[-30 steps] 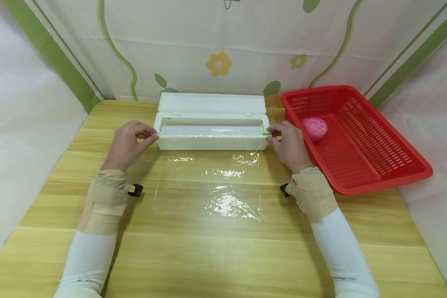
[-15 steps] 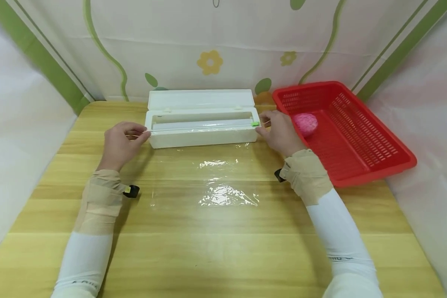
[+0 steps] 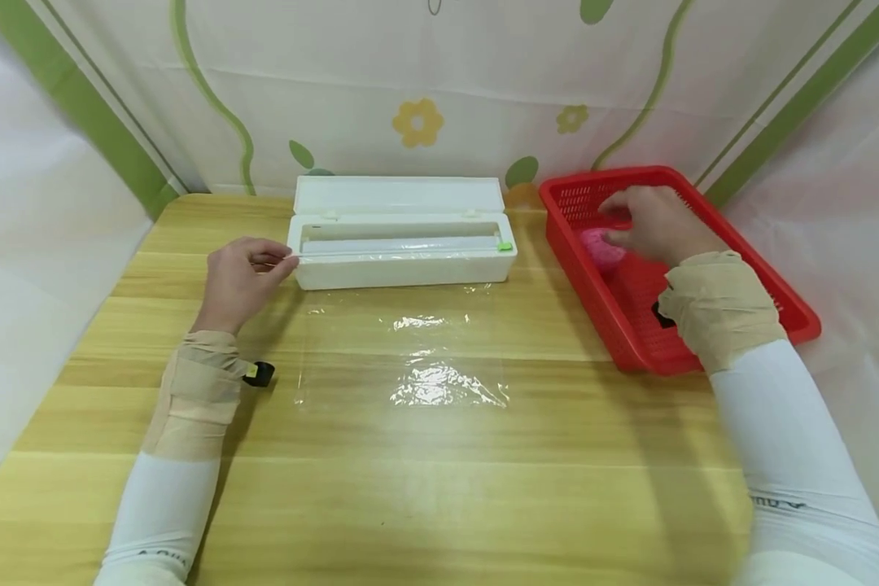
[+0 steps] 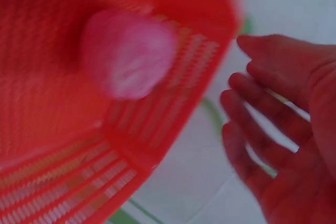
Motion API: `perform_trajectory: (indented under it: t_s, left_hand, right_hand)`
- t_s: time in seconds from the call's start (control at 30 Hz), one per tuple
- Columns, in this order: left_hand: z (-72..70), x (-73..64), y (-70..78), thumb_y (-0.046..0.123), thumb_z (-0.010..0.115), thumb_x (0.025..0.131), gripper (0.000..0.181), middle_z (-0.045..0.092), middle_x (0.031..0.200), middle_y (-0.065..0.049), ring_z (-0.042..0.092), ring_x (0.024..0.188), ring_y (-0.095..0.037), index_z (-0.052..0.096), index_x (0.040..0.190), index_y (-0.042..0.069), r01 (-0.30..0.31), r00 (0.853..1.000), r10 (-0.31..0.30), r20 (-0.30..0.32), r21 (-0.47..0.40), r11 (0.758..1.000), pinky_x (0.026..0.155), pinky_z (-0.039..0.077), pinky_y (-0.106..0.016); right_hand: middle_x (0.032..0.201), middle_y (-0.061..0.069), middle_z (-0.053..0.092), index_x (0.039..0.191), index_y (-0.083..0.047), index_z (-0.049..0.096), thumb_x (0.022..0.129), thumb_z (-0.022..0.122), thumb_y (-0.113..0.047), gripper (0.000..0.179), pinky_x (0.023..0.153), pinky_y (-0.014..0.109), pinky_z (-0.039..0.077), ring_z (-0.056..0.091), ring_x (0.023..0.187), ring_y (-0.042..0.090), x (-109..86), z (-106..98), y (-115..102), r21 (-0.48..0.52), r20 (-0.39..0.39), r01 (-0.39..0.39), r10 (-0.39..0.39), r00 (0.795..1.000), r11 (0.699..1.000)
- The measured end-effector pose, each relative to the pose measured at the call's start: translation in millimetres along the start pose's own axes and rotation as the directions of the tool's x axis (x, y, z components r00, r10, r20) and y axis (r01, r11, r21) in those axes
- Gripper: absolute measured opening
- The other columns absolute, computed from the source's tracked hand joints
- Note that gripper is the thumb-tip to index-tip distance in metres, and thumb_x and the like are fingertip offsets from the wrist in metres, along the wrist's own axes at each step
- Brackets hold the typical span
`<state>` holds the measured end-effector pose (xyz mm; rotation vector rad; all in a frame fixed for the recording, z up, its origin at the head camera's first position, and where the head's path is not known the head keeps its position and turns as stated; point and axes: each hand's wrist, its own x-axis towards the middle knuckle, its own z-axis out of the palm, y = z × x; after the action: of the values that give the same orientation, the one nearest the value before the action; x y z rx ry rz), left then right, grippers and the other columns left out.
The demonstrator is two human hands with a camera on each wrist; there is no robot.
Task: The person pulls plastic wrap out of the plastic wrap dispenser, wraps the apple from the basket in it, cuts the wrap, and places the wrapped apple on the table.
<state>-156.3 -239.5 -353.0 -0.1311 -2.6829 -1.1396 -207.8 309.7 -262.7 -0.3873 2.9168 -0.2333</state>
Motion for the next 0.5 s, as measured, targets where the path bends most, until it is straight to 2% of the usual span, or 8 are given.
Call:
perform_trajectory:
  t_s: [0.13,0.27,0.37,0.5]
  left_hand:
    - [-0.4,-1.4,0.2,0.013,0.074,0.099,0.023,0.071,0.119,-0.024,0.074,0.104,-0.038,0.076,0.113,-0.004,0.005,1.000,-0.005,0.006,-0.003,1.000,0.093,0.062,-0.049]
    - [-0.3,-3.5,-0.4,0.013,0.075,0.099,0.022,0.071,0.118,-0.023,0.074,0.104,-0.037,0.076,0.113,-0.003,0.004,1.000,-0.004,0.005,-0.005,1.000,0.093,0.062,-0.049]
    - [0.5,-4.9,-0.6,0.014,0.075,0.099,0.022,0.071,0.118,-0.023,0.075,0.104,-0.037,0.076,0.113,-0.003,0.003,1.000,-0.003,0.006,-0.009,1.000,0.092,0.063,-0.049]
    - [1.9,-5.9,0.1,0.014,0.075,0.098,0.023,0.072,0.118,-0.023,0.075,0.104,-0.037,0.076,0.114,-0.003,-0.002,1.000,0.002,0.007,-0.012,1.000,0.092,0.063,-0.048]
  right_hand:
    - [0.144,0.034,0.055,0.149,0.005,0.052,0.095,0.076,-0.010,0.061,0.105,0.069,0.050,0.051,0.131,0.053,8.5,16,11,-0.047,0.087,0.068,-0.064,0.994,0.997]
    - [0.145,0.034,0.054,0.152,0.002,0.050,0.093,0.075,-0.012,0.066,0.106,0.071,0.047,0.050,0.132,0.054,17.6,29,15,-0.100,0.134,0.087,-0.073,0.988,0.991]
    - [0.145,0.035,0.048,0.157,-0.004,0.044,0.090,0.079,-0.020,0.077,0.102,0.075,0.048,0.048,0.130,0.056,20.8,32,18,-0.136,0.183,0.024,0.001,0.983,0.990]
    - [0.136,0.037,0.045,0.159,-0.006,0.038,0.086,0.084,-0.026,0.089,0.088,0.072,0.055,0.050,0.120,0.056,20.5,33,29,-0.150,0.201,-0.059,0.089,0.976,0.987]
